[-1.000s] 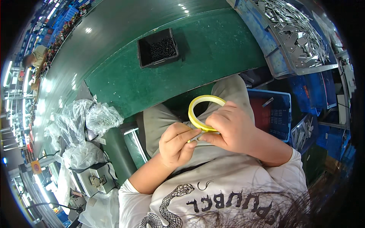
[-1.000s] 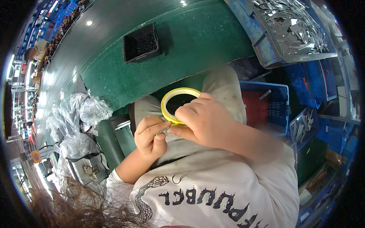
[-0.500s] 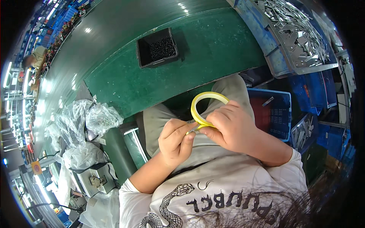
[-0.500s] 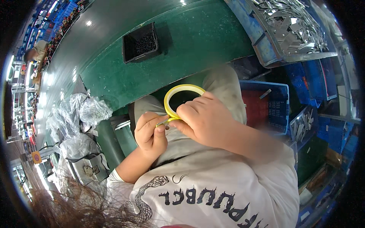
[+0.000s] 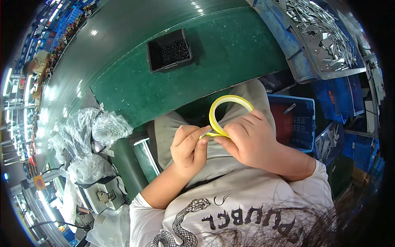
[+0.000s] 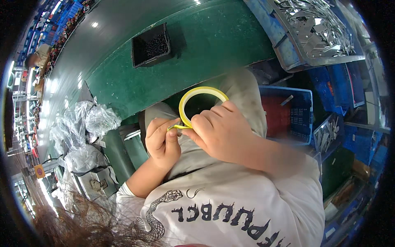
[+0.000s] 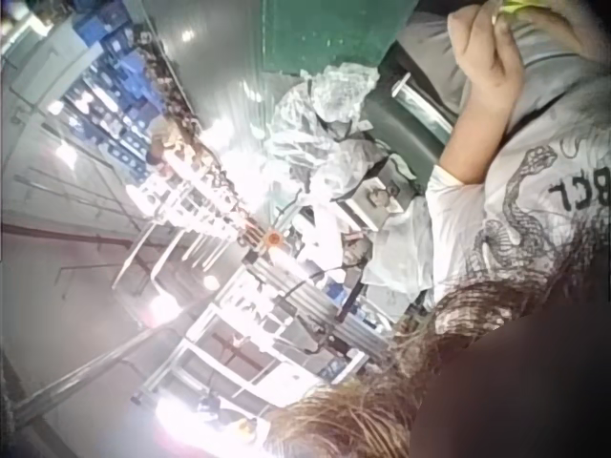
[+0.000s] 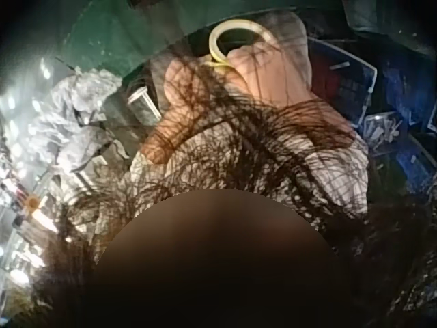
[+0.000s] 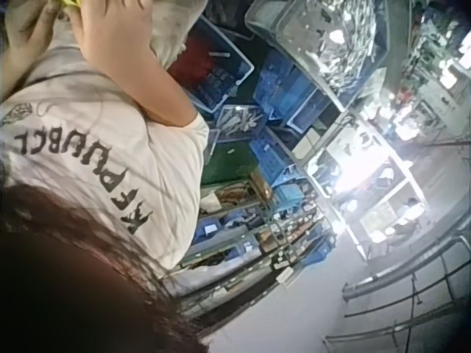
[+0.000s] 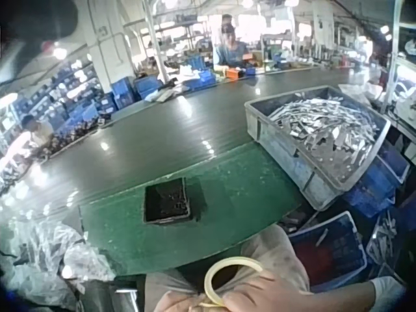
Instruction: Manually applying yellow tape to small metal components at a factory workbench.
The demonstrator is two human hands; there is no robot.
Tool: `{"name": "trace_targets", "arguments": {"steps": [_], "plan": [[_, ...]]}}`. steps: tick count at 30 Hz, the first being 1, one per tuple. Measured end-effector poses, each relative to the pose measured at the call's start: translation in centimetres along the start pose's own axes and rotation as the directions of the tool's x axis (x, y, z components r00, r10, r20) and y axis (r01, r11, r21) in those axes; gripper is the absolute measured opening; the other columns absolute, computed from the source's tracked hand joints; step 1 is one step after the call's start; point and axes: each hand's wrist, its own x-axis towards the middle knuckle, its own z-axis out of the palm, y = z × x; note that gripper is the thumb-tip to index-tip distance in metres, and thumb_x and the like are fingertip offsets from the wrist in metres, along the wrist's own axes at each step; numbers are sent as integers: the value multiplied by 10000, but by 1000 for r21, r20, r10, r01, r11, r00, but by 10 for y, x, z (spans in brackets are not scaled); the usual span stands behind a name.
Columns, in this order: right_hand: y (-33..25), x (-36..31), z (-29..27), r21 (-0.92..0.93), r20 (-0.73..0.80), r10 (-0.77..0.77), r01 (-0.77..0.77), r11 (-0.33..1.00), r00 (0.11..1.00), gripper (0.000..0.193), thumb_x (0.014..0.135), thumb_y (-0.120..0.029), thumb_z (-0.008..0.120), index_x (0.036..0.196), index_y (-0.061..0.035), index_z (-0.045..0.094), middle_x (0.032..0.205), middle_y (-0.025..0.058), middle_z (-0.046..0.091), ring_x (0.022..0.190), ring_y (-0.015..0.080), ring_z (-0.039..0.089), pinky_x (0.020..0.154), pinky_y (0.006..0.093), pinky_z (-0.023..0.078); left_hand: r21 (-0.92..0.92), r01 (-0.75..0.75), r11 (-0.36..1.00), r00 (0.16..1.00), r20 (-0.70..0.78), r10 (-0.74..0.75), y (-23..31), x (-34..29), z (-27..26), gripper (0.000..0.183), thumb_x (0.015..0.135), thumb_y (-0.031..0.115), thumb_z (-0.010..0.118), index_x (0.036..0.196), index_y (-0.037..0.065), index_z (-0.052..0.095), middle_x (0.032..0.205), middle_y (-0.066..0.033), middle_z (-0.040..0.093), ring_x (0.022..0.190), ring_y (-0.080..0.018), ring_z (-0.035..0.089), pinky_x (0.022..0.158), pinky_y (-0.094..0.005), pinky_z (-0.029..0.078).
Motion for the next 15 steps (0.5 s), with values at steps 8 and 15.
{"name": "trace_targets", "arguments": {"steps": [8,15], "plan": [[-3,-5,-1,-82,-15,-34,32,996,999,298,777,-256,780,870,-69,567,722,39,565,630,219,534,667,370,361,-17,12,1000,1000,19,-12,0,0,-1,179,854,35,669,1021,-16,711,879,-111,620,699,-232,569,627,-314,468],[-1,-4,1,54,-42,19,-17,998,999,305,760,-229,793,881,-62,569,735,43,581,641,231,567,657,372,392,-93,-37,995,999,7,38,-1,-3,0,238,977,166,578,976,-44,689,844,-106,613,654,-184,539,586,-292,422]]}}
